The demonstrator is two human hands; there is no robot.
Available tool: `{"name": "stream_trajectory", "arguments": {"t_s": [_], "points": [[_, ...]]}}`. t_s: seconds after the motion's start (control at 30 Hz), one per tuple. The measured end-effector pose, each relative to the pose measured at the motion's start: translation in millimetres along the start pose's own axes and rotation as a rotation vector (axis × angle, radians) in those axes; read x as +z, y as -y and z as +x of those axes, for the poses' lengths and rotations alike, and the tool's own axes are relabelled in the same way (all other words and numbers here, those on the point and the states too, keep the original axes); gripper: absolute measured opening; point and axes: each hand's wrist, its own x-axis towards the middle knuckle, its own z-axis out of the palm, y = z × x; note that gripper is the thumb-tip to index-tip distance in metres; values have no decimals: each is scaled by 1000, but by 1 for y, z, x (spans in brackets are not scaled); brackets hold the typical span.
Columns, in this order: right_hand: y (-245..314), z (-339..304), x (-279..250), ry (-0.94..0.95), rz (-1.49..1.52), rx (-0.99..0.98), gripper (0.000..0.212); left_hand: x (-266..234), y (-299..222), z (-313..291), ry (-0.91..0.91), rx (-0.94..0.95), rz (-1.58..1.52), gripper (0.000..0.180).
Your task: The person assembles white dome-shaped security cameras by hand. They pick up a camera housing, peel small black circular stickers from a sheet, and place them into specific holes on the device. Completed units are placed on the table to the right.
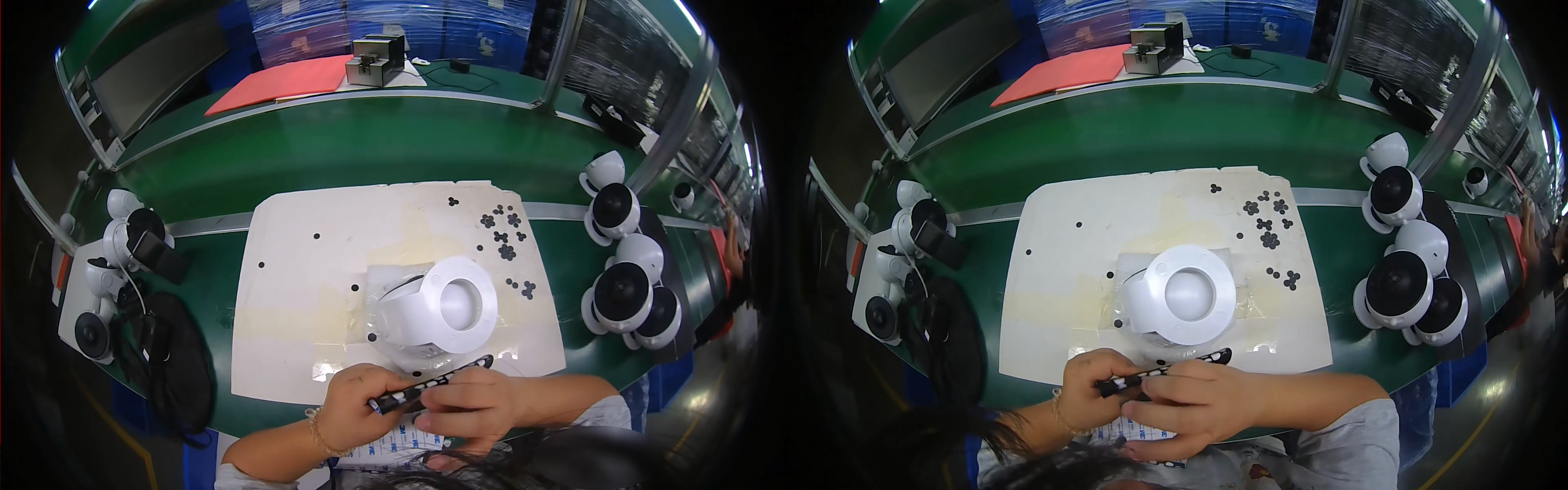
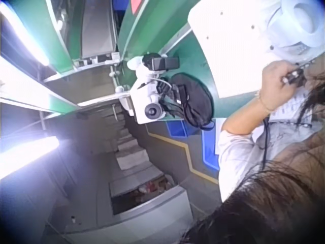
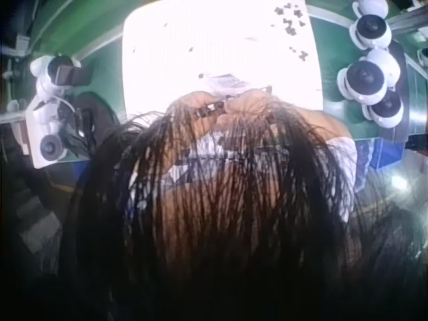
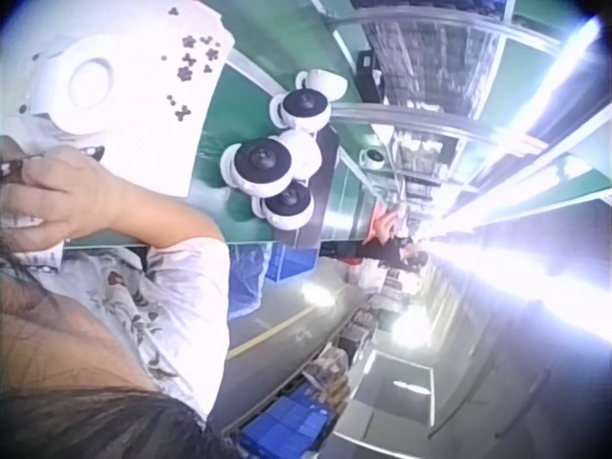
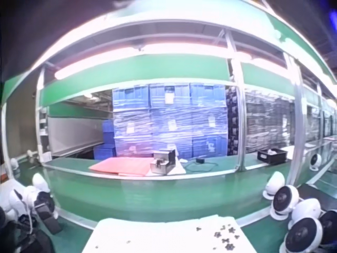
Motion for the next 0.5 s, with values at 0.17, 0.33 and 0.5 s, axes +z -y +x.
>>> {"name": "stream_trajectory", "arguments": {"t_s": [0.17,0.33,0.5], "points": [[2,-7,-12,-47,127,103,33,-6,-2,6,83,140,130,21],[-21,9,-38,-339,76,518,50,-3,8,8,-22,369,199,23],[-22,11,-17,-183,204,172,51,2,3,16,-138,330,180,22]]}}
